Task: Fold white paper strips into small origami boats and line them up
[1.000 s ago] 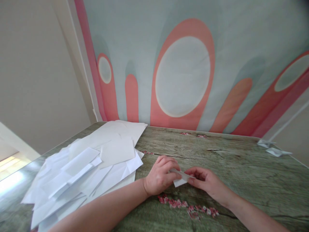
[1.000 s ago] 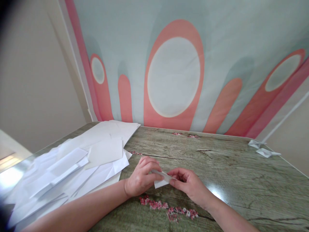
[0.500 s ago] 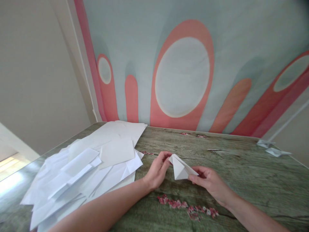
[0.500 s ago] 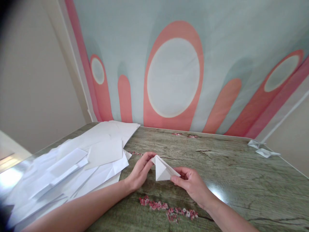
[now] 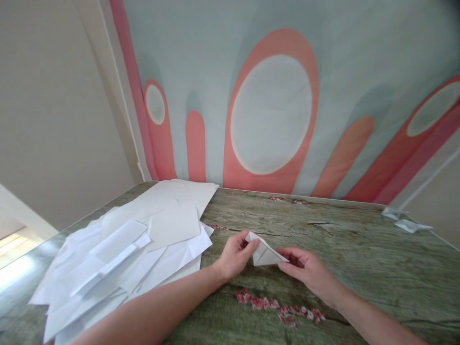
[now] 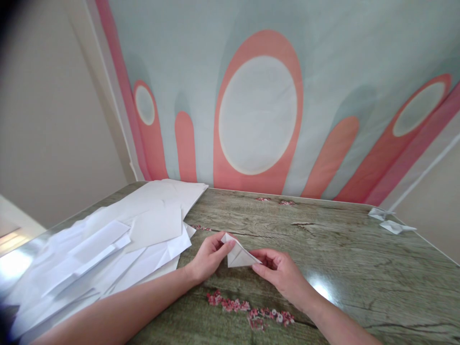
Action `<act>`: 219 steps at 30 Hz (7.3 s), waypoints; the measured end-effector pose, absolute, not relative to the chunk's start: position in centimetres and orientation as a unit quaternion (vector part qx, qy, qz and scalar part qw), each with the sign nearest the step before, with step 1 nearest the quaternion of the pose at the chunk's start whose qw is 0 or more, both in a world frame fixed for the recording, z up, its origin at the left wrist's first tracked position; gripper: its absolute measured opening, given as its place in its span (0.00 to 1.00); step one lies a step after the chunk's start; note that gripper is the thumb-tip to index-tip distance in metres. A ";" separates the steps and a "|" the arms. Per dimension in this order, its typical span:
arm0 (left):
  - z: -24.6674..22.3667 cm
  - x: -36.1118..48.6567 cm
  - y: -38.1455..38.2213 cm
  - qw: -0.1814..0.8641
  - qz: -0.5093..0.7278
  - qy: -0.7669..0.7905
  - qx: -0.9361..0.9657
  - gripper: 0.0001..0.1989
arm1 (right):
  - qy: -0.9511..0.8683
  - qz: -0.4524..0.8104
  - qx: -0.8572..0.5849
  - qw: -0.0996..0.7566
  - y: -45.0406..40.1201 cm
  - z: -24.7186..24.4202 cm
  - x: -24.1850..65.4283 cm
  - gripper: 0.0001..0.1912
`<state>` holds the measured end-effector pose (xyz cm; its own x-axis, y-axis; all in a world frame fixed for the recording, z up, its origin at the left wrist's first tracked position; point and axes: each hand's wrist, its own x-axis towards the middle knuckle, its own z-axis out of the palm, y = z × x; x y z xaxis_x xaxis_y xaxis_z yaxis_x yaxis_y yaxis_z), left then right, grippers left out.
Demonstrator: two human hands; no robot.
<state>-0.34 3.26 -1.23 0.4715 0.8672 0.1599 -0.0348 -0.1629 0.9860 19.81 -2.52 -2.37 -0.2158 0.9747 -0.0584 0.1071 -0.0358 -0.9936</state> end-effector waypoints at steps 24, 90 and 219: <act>-1.1 -0.7 3.9 0.667 0.392 0.291 0.563 0.18 | -0.520 0.456 -0.558 0.458 -2.3 -2.7 20.0 0.15; -0.8 -0.6 4.6 0.639 0.366 0.373 0.565 0.15 | -0.515 0.464 -0.548 0.468 -2.0 -3.0 20.7 0.19; 1.3 -1.7 2.9 -0.063 0.076 0.153 0.983 0.09 | -0.912 0.008 -0.388 0.134 -2.4 -0.8 22.3 0.13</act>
